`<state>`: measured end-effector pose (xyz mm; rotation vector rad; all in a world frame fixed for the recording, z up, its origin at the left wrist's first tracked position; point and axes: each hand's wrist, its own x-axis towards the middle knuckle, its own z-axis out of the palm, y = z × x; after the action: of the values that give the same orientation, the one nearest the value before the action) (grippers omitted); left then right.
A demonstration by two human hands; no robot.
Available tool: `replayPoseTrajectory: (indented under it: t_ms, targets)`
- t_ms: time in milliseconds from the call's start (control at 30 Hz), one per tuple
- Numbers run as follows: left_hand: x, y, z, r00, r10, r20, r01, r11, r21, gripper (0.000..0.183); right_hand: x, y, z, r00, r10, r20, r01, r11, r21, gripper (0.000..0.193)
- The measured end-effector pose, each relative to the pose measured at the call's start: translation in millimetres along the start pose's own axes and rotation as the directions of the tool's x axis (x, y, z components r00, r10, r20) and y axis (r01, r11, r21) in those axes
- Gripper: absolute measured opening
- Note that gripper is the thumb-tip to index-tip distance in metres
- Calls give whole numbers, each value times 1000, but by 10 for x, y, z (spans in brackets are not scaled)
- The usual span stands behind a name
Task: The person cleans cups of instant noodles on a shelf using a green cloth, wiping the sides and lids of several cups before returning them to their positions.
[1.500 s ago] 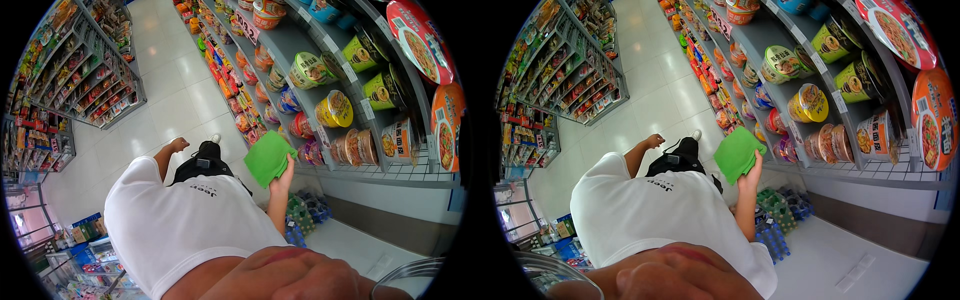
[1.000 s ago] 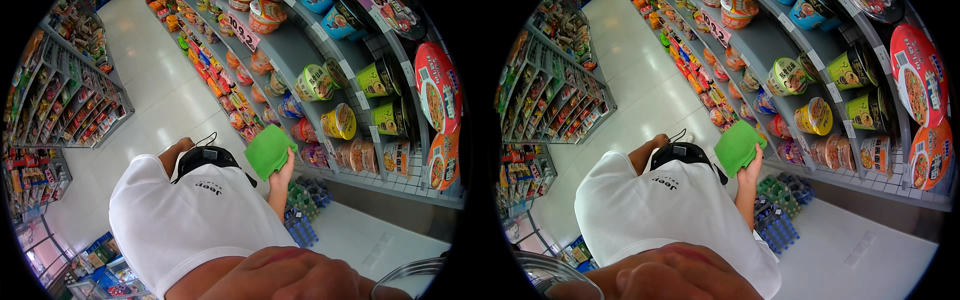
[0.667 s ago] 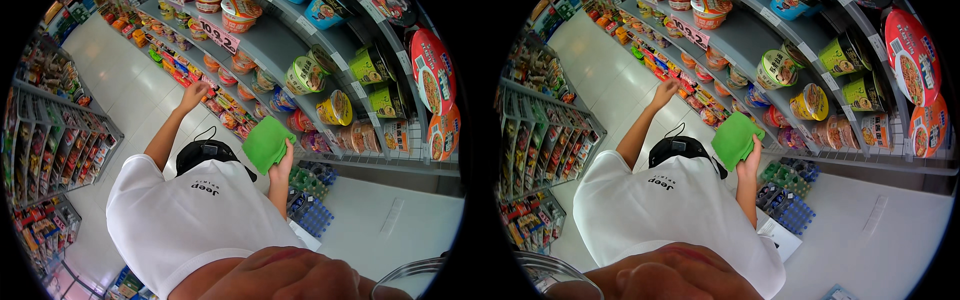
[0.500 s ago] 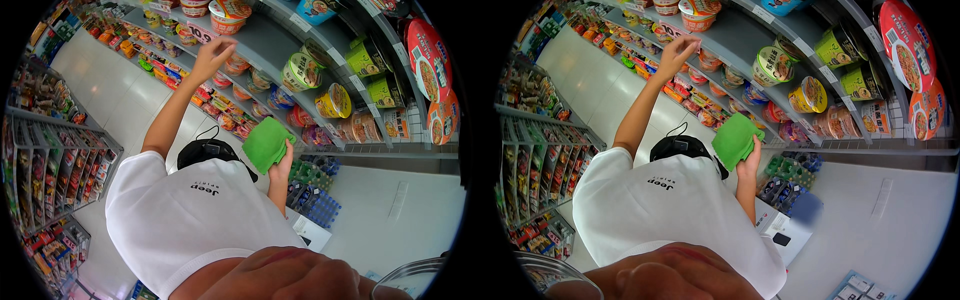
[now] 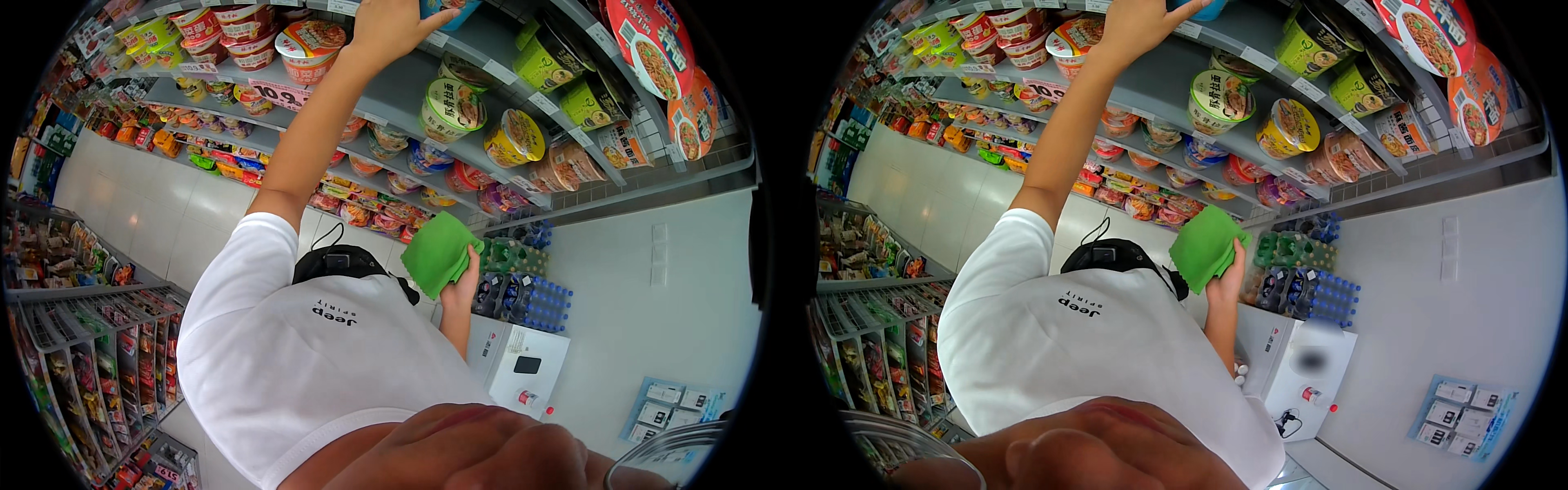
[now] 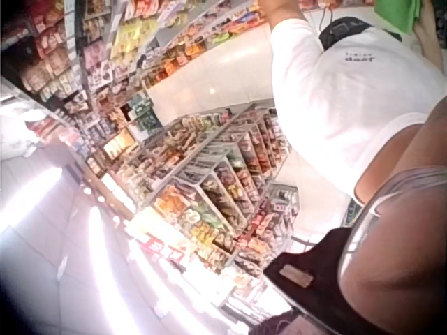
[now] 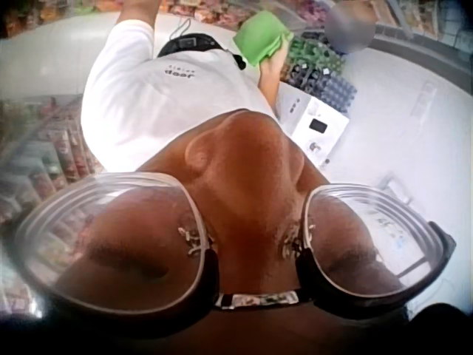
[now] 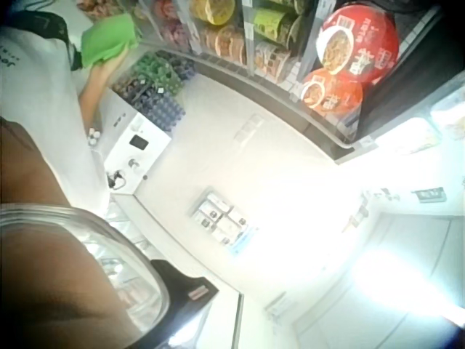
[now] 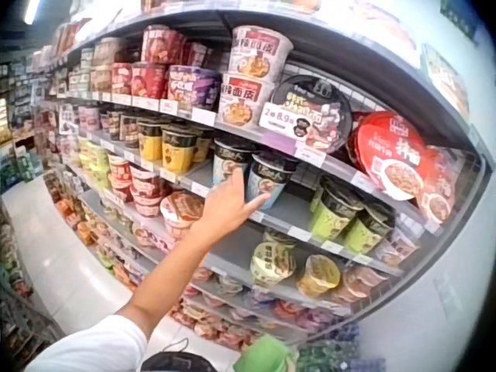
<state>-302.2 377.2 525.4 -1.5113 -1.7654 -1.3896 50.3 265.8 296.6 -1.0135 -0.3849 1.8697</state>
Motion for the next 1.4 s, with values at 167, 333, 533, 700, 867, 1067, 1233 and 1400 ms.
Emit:
replayPoseTrajectory:
  t_ms: [167,333,533,700,867,1067,1233,1400]
  targets:
    - [117,-90,225,988,-136,67,124,979,161,64,46,112,-62,1000,20,-1,-20,1000,17,42]
    - [168,-56,317,985,-157,76,143,976,162,61,27,171,-28,1000,21,12,-21,1000,0,42]
    - [115,85,76,987,-55,-149,45,997,-64,67,22,135,57,1000,19,16,-19,1000,-14,42]
    - [-39,225,-200,984,-135,-112,93,942,-321,77,-21,96,88,999,25,-33,-26,999,-28,41]
    - [-619,50,-364,992,-57,-113,-3,881,-472,56,0,111,66,1000,7,-17,-7,1000,-29,42]
    - [-1580,29,-431,730,-133,670,650,-164,-742,71,100,142,92,996,76,52,-74,996,-46,41]
    - [-1916,182,-445,631,-142,763,689,-349,-635,67,76,-87,487,997,-31,69,33,999,-29,42]
    - [-2119,274,-403,570,-183,801,736,-320,-597,73,-149,-331,863,896,-401,190,407,913,8,45]
